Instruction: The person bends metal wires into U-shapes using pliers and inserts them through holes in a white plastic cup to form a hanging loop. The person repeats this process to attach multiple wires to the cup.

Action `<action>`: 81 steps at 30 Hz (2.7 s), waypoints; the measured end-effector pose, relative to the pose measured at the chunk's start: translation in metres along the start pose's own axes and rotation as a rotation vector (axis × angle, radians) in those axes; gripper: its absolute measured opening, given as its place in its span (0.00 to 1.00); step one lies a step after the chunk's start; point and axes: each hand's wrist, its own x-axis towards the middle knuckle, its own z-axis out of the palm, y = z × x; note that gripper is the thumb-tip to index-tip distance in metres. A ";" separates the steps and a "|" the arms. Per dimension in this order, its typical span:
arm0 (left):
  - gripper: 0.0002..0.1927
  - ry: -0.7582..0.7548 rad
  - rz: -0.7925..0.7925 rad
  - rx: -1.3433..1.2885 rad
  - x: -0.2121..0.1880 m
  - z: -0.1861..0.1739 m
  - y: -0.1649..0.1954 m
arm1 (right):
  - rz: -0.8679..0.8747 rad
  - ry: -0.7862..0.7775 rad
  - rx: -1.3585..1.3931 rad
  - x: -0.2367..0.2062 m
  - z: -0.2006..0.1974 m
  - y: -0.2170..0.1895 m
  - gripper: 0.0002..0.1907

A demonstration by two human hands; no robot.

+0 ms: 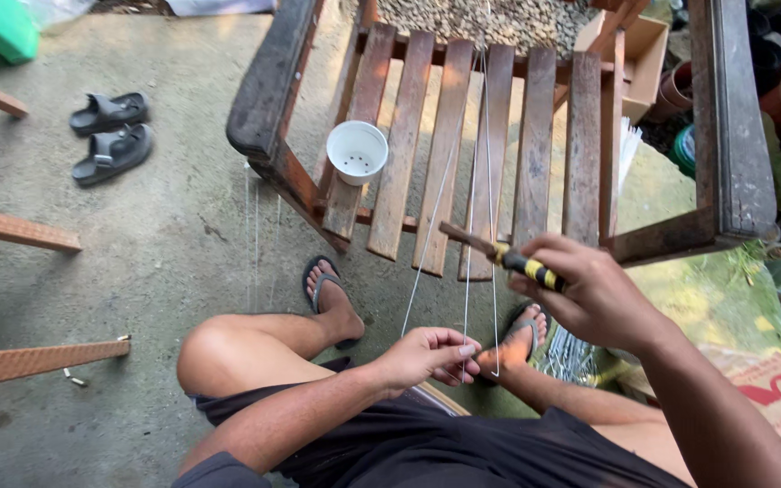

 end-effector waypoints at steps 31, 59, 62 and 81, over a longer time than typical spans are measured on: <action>0.18 0.027 -0.040 0.100 -0.006 -0.009 -0.011 | 0.242 -0.157 0.165 -0.104 0.048 0.066 0.13; 0.16 -0.051 -0.038 0.199 -0.019 -0.007 -0.020 | 0.177 -0.582 0.253 -0.115 0.069 0.056 0.21; 0.16 -0.054 -0.040 0.196 -0.020 -0.007 -0.021 | 0.129 -0.558 0.254 -0.114 0.070 0.058 0.19; 0.15 -0.038 -0.041 0.196 -0.020 -0.008 -0.017 | 0.166 -0.573 0.235 -0.104 0.071 0.052 0.18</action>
